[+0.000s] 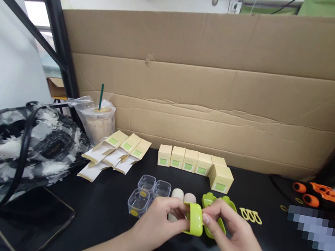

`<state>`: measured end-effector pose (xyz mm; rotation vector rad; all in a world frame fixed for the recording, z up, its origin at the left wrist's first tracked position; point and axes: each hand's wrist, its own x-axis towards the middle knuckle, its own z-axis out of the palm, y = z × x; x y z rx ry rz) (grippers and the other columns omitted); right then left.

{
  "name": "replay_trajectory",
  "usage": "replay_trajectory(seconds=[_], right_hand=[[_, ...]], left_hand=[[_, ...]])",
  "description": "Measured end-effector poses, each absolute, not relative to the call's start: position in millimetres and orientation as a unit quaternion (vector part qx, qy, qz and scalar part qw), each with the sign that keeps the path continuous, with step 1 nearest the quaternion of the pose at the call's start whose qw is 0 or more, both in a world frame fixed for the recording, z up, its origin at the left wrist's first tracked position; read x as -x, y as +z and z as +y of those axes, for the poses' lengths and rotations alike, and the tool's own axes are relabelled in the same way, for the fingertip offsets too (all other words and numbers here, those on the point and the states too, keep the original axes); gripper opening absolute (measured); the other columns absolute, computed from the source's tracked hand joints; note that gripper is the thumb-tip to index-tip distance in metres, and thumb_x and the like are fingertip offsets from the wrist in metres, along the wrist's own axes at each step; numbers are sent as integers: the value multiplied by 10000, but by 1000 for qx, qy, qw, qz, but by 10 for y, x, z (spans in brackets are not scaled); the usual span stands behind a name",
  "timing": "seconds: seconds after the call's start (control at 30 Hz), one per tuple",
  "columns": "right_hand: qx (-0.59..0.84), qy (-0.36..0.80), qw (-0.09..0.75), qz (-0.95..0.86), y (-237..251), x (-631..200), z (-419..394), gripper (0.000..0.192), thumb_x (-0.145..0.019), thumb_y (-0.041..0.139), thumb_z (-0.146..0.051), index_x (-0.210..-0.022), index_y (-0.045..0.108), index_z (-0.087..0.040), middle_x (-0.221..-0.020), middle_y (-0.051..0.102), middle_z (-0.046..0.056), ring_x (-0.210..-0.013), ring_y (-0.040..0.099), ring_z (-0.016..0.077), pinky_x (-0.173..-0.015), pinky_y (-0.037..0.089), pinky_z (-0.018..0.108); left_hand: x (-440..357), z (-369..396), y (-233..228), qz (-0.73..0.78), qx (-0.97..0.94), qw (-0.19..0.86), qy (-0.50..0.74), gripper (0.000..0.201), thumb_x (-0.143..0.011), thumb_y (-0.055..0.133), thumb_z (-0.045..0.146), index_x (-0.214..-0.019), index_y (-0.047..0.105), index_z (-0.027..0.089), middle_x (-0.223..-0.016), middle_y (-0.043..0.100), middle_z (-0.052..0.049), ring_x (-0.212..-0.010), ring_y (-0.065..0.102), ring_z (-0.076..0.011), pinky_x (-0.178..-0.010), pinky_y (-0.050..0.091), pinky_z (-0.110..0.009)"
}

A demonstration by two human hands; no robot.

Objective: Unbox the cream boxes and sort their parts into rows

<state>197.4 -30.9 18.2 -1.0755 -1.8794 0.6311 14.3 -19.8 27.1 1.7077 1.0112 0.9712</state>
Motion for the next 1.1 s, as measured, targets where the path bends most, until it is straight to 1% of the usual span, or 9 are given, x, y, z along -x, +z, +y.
replay_trajectory(seconds=[0.2, 0.4, 0.5, 0.6, 0.67, 0.73, 0.87, 0.97, 1.1], right_hand=[[427, 263, 467, -728, 85, -1922, -319, 258, -921, 462, -373, -734, 546, -216, -664, 537, -22, -613, 541, 127, -570, 457, 222], [416, 280, 486, -716, 73, -1900, -326, 241, -910, 491, -377, -746, 573, -220, -692, 579, -14, -632, 575, 125, -578, 482, 202], [432, 292, 478, -707, 131, -1930, -340, 188, -905, 495, -392, -954, 608, -250, -811, 650, 3, -745, 635, 153, -663, 524, 231], [432, 233, 445, -750, 173, -2011, -363, 314, -907, 480, -391, -1205, 533, -311, -1017, 678, 28, -965, 642, 202, -834, 525, 328], [424, 176, 409, -788, 176, -2071, -370, 351, -894, 495, -394, -1239, 517, -341, -1149, 658, 34, -1110, 589, 243, -928, 483, 416], [421, 136, 375, -815, 169, -2105, -371, 418, -842, 566, -420, -1247, 513, -335, -1223, 630, 45, -1175, 545, 287, -949, 463, 477], [401, 73, 341, -847, 179, -2067, -371, 528, -710, 715, -375, -1193, 526, -277, -1141, 659, 65, -1078, 609, 288, -875, 525, 412], [381, 24, 338, -860, 211, -2016, -385, 490, -695, 727, -289, -1142, 526, -270, -1082, 663, 58, -1009, 637, 251, -793, 550, 316], [344, -30, 332, -878, 260, -1997, -412, 542, -661, 692, -174, -1158, 496, -267, -1034, 645, 60, -911, 643, 237, -733, 545, 320]], left_hand=[[-152, -197, 300, 400, -704, 435, 394, 119, -719, 677, 157, -805, 755, 185, -744, 724, 2, -685, 632, -129, -664, 463, -186], [-146, -204, 296, 393, -701, 447, 392, 128, -751, 674, 226, -830, 748, 158, -787, 736, -26, -708, 640, -143, -678, 467, -198], [-142, -210, 316, 393, -698, 441, 404, 122, -763, 649, 199, -828, 742, 155, -784, 727, -26, -713, 632, -142, -696, 462, -207], [-161, -222, 334, 363, -679, 483, 417, 135, -770, 623, 171, -843, 737, 169, -778, 710, -15, -719, 619, -132, -699, 454, -206], [-181, -228, 333, 325, -636, 561, 419, 117, -757, 642, 192, -825, 733, 168, -763, 700, -15, -729, 620, -133, -699, 457, -207], [-197, -228, 327, 294, -584, 632, 417, 111, -718, 693, 233, -792, 727, 156, -752, 695, -22, -744, 625, -142, -723, 466, -222], [-191, -218, 337, 312, -545, 679, 379, 205, -631, 770, 287, -749, 727, 125, -694, 665, -20, -666, 587, -121, -707, 464, -237], [-178, -211, 354, 339, -551, 681, 343, 224, -620, 765, 286, -743, 727, 103, -647, 635, -14, -638, 555, -111, -677, 448, -229], [-196, -231, 315, 352, -596, 625, 361, 171, -578, 733, 177, -728, 695, 105, -690, 613, -7, -656, 538, -118, -651, 432, -228]])
